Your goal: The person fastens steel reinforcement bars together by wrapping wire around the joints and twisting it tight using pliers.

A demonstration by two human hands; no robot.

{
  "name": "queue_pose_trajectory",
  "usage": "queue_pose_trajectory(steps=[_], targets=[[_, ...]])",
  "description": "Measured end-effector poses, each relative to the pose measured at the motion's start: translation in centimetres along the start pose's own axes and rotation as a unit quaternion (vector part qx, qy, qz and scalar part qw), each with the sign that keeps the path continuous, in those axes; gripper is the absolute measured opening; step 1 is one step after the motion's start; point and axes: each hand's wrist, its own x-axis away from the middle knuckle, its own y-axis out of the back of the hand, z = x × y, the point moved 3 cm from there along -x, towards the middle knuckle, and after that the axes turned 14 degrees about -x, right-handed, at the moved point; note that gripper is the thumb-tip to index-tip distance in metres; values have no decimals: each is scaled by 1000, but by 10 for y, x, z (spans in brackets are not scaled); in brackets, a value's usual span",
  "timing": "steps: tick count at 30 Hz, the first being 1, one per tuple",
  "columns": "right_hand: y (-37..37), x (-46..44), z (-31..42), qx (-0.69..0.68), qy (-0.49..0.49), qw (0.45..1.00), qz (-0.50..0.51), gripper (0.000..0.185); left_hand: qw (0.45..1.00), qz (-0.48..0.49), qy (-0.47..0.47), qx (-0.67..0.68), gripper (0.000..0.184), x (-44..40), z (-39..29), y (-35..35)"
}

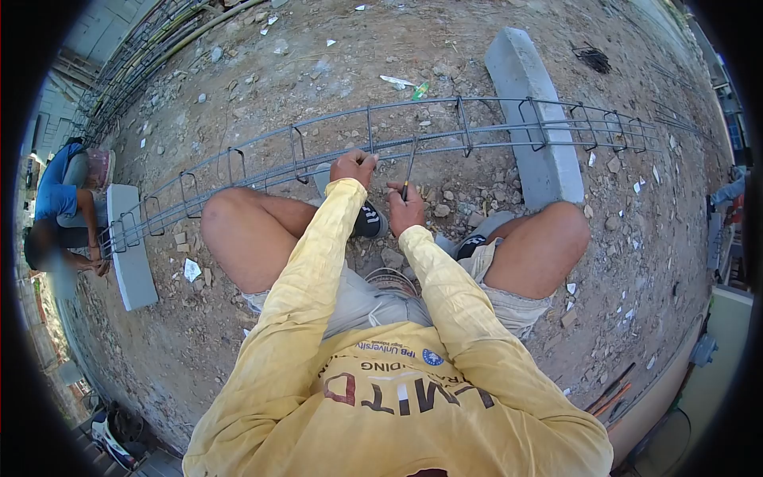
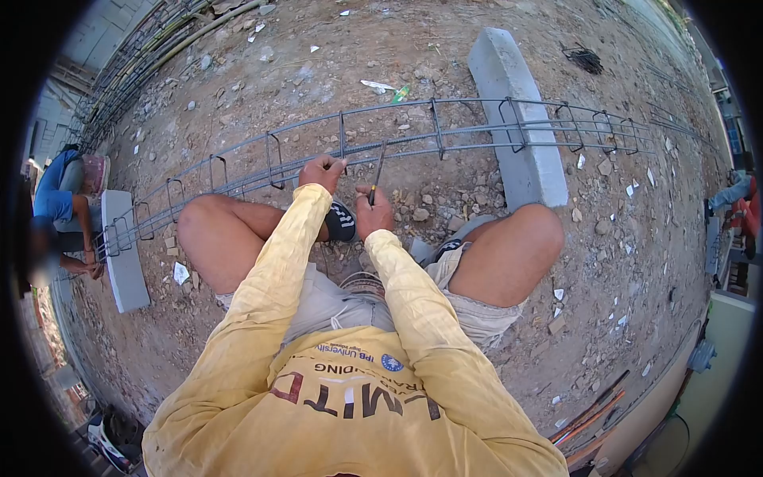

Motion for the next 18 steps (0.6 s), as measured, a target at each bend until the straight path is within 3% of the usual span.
queue_pose_trajectory(steps=[4,7,18], targets=[[-6,-3,-17,-6,20,1000,3,20,995,-6,-54,-79,24,-2,-7,-1],[-7,-5,-22,-18,28,999,2,20,979,-99,-90,-152,20,9,-14,-7],[0,-6,-5,-5,2,999,-33,20,971,-150,-139,-124,15,21,-16,-10]])
